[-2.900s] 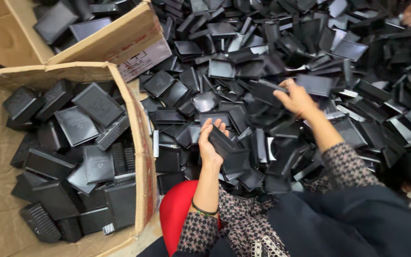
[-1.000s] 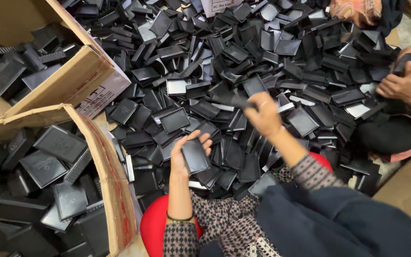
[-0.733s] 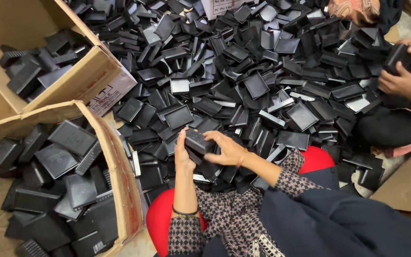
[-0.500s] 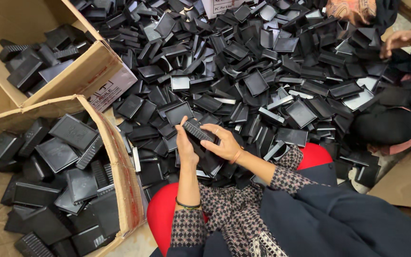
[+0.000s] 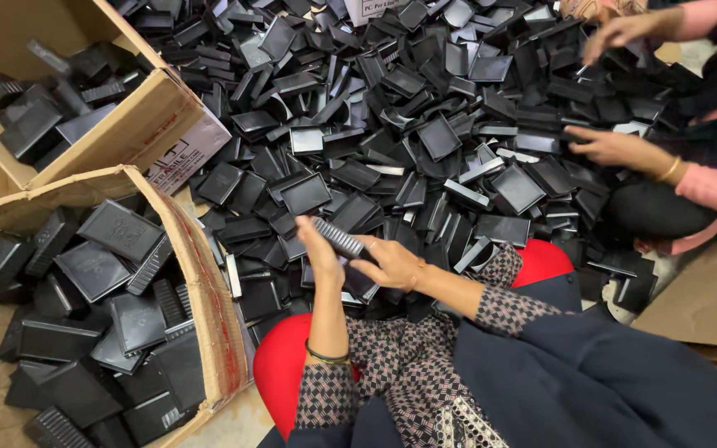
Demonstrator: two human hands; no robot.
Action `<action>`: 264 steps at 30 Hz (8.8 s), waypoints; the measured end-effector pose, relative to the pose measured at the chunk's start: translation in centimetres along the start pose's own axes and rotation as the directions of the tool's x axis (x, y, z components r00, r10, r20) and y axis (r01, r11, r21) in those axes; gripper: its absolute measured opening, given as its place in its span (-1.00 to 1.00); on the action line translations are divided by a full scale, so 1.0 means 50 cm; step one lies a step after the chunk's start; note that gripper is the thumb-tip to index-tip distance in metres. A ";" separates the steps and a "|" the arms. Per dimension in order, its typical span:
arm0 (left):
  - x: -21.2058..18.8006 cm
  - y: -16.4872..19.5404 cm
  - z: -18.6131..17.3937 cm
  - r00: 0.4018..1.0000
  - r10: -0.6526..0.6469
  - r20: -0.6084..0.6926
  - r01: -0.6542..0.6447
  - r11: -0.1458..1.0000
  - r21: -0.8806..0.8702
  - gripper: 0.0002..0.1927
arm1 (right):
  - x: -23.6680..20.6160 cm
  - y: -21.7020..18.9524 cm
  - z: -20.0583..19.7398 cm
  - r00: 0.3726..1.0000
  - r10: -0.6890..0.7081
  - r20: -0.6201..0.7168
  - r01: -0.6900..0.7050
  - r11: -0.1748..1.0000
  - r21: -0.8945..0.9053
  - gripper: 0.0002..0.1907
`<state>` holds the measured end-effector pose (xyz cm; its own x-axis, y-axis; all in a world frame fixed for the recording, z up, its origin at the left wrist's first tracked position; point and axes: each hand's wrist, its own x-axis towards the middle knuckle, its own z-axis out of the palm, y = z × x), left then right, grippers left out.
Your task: The person sits on the floor and repeatedly picks up small black plastic compact cassette housings from a large pile, briefly turns them over, and places them into a cardboard box. The action is repeated continuously throughout the clip.
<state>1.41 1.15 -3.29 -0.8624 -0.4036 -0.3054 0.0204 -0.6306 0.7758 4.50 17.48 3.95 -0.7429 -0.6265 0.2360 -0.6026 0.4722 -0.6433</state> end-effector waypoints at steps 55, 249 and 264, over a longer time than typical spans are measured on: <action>0.072 0.029 0.024 0.938 -0.334 0.091 0.336 0.819 -0.466 -0.32 | 0.498 0.488 -0.325 0.729 0.525 -0.439 -0.683 0.531 -0.501 -0.69; -0.288 0.017 0.072 0.772 -0.238 0.589 0.490 0.814 -0.314 -0.24 | -0.211 0.160 -0.163 0.937 -0.125 -0.327 0.071 0.983 -0.170 -0.79; -0.276 -0.031 0.044 0.862 -0.454 0.226 0.415 0.888 0.198 -0.79 | -0.229 0.060 -0.158 0.899 0.420 -0.122 -0.130 0.523 0.843 -0.50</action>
<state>12.17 9.17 0.92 -0.8670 0.0878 -0.4905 -0.4402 -0.5960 0.6715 8.90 30.98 5.07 -0.9568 -0.2893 0.0303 0.0276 -0.1939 -0.9806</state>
